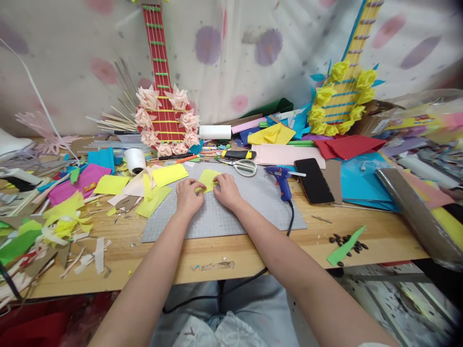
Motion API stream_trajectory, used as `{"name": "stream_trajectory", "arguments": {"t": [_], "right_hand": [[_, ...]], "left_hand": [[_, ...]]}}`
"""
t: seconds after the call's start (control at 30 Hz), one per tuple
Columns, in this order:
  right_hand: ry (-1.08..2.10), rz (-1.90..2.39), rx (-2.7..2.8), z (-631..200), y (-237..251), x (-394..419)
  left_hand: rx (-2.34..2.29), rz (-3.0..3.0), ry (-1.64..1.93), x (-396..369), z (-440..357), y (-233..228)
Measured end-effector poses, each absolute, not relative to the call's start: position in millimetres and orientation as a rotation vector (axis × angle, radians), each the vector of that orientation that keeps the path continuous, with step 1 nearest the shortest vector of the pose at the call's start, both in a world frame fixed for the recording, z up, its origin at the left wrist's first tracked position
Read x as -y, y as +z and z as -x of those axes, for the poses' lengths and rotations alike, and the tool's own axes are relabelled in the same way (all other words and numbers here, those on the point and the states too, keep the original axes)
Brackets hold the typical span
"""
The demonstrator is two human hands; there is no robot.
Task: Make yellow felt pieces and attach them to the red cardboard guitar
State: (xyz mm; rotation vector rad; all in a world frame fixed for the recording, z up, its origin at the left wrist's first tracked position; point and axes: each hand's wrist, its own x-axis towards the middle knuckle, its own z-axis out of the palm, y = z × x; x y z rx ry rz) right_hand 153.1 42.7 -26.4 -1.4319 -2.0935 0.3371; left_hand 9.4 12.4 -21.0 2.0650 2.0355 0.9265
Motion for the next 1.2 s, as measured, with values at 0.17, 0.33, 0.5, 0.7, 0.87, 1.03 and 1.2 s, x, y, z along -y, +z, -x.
{"name": "stream_trajectory", "arguments": {"t": [0.17, 0.33, 0.5, 0.7, 0.87, 1.03, 1.2], "right_hand": [[0.377, 1.433, 2.039, -153.7, -27.3, -44.6], [0.518, 1.353, 1.858, -157.3, -30.8, -54.4], [0.814, 1.328, 1.565, -162.4, -34.7, -65.5], [1.014, 1.332, 1.386, -165.2, -30.3, -64.6], [0.936, 1.212, 1.783, -163.2, -25.3, -50.5], [0.657, 1.253, 2.024, -162.3, -20.5, -42.7], [0.595, 1.271, 2.101, -163.7, -17.4, -42.4]], "left_hand": [[-2.017, -2.017, 0.957, -10.0, -9.1, -17.0], [-2.026, -1.955, 0.982, -8.8, -8.9, -13.7], [-1.964, -1.858, 1.098, -9.4, -5.0, -15.6], [-1.788, -2.107, 0.946, -6.5, 9.8, -15.2], [-1.799, -2.245, 0.805, -4.2, 11.5, -13.7], [-1.927, -2.340, 0.736, -3.8, 0.6, -14.3], [-1.977, -2.368, 0.822, -3.4, -7.2, -15.8]]}}
